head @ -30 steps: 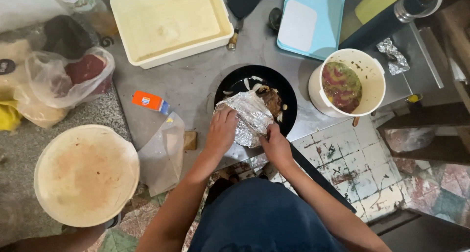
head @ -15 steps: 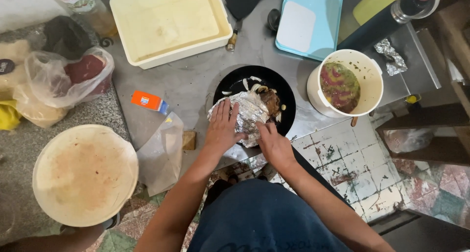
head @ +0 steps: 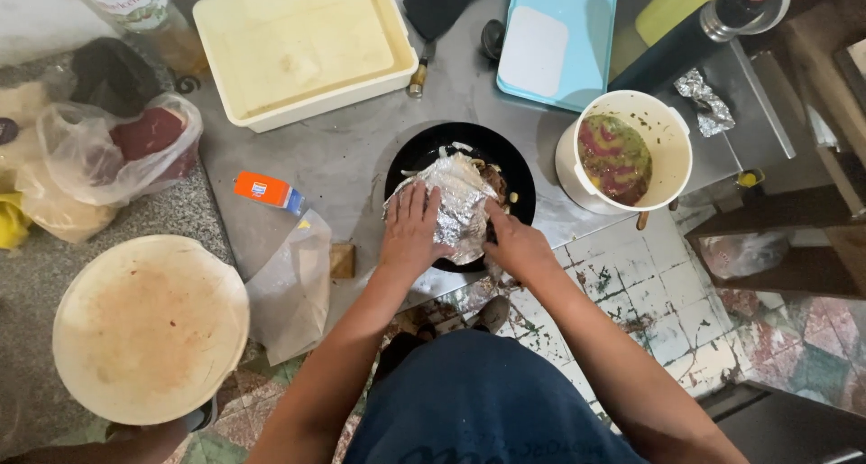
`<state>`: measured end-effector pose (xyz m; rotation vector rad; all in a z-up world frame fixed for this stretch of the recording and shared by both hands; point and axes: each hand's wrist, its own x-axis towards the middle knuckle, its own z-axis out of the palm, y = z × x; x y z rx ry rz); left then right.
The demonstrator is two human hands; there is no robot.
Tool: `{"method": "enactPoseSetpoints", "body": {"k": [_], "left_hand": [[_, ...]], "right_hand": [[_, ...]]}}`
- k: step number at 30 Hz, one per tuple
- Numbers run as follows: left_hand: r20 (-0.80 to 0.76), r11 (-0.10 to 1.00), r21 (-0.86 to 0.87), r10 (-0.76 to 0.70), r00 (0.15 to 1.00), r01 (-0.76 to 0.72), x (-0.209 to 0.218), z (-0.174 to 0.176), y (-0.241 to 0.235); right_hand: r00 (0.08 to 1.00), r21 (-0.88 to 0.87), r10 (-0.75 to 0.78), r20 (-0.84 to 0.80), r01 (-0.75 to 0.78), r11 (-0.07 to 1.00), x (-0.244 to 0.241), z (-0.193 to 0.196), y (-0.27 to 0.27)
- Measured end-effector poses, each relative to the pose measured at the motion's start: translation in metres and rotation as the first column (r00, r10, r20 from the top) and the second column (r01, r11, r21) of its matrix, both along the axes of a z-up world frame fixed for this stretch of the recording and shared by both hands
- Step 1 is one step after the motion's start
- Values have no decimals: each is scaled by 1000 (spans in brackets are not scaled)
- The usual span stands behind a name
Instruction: The person cooks a piece of meat with onions in a frying pan on a gas stove, then wraps the contents in aluminum foil. They carry the pan to a charcoal grill and place it inside to continue cooking.
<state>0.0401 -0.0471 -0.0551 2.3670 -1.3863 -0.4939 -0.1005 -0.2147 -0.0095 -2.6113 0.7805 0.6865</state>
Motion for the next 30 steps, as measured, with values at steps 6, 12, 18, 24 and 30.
{"method": "enactPoseSetpoints", "body": {"k": [6,12,18,24,30], "left_hand": [[16,994,103,36,999,-38,15,-5,8],[-55,945,326,10,998,8,19,24,5],[-157,966,258,26,987,16,4,52,-20],[-144,969,242,-5,990,40,3,21,-29],[-145,997,78,-15,989,27,-2,32,-35]], "right_hand": [[994,84,13,-113,-3,996,7,12,-2],[997,136,40,-66,-31,990,1,-20,-7],[985,179,132,-114,-111,978,1,-44,-10],[999,284,-11,-44,23,958,-11,70,-14],[802,539,-544,247,353,765,-78,149,-37]]}}
